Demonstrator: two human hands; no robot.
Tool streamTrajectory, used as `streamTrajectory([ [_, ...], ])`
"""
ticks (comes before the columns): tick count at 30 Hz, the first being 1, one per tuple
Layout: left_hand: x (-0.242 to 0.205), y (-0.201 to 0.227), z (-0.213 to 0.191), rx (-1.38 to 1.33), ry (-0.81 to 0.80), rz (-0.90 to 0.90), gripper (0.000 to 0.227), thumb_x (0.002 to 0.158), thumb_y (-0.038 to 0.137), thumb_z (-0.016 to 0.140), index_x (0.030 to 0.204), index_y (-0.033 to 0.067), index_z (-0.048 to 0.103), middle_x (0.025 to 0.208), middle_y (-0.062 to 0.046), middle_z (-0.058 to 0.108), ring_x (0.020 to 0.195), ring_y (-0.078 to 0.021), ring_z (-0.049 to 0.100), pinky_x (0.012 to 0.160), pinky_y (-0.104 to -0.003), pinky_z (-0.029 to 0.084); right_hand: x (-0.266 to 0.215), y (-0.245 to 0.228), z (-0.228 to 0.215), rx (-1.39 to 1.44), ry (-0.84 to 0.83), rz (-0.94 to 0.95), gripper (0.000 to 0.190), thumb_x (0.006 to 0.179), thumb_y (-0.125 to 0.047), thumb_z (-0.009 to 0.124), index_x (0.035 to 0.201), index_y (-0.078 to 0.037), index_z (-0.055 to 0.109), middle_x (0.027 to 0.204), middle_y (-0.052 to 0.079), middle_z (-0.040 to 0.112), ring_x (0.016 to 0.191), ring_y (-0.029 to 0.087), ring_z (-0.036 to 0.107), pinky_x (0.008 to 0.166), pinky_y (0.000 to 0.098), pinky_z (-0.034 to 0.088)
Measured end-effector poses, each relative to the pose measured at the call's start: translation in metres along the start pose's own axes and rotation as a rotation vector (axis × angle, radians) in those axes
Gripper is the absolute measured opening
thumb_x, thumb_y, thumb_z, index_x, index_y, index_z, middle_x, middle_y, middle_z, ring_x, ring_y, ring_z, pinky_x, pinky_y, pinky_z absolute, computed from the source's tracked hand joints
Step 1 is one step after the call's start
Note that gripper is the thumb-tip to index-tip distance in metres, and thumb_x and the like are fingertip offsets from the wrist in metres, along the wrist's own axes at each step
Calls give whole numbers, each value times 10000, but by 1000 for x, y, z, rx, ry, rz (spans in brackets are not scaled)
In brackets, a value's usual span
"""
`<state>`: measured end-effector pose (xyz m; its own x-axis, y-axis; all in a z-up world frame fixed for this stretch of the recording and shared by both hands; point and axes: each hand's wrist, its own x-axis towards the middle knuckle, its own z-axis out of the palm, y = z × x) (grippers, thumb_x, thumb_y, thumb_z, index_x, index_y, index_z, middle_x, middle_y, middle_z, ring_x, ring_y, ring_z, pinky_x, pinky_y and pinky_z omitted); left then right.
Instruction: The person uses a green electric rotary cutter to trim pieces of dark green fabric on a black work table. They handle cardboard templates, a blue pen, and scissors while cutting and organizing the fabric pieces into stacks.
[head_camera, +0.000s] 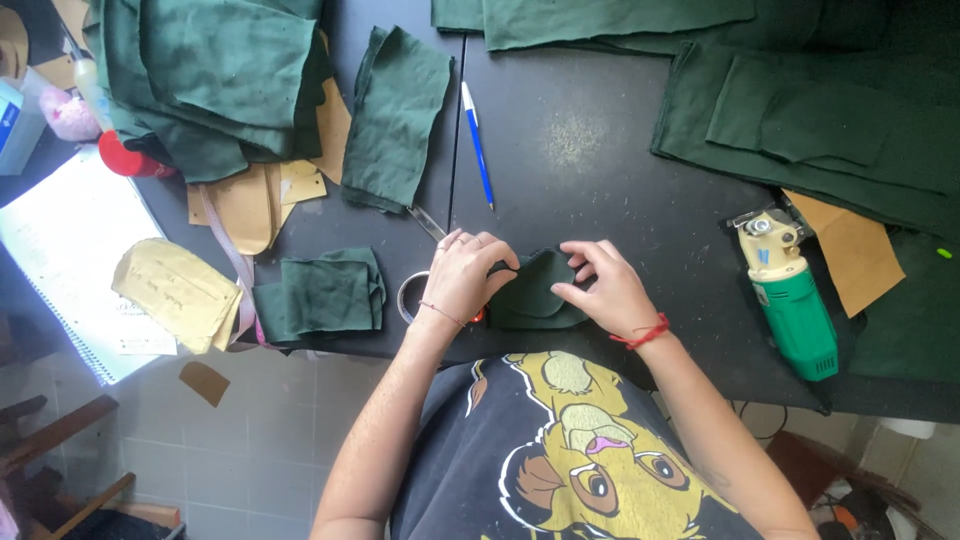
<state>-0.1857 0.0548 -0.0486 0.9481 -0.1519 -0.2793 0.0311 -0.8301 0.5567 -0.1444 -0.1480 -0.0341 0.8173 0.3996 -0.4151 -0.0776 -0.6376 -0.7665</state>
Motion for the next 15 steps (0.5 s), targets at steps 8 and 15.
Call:
streamTrajectory([
  [8, -13, 22, -27, -304, 102, 137, 117, 740, 204, 647, 820, 196, 561, 722, 18, 629, 730, -175, 606, 775, -324, 455, 5, -8, -20, 130, -81, -48, 170, 645, -160, 712, 768, -104, 608, 931, 62, 581, 870, 254, 589, 723, 362, 487],
  [15, -10, -4, 0, 161, 185, -122, 388, 651, 417, 671, 948, 248, 487, 774, 57, 529, 740, -190, 542, 709, -364, 407, 64, -5, -112, -38, 375, -195, 177, 813, -157, 700, 945, -90, 601, 830, 62, 540, 791, 186, 520, 707, 308, 416],
])
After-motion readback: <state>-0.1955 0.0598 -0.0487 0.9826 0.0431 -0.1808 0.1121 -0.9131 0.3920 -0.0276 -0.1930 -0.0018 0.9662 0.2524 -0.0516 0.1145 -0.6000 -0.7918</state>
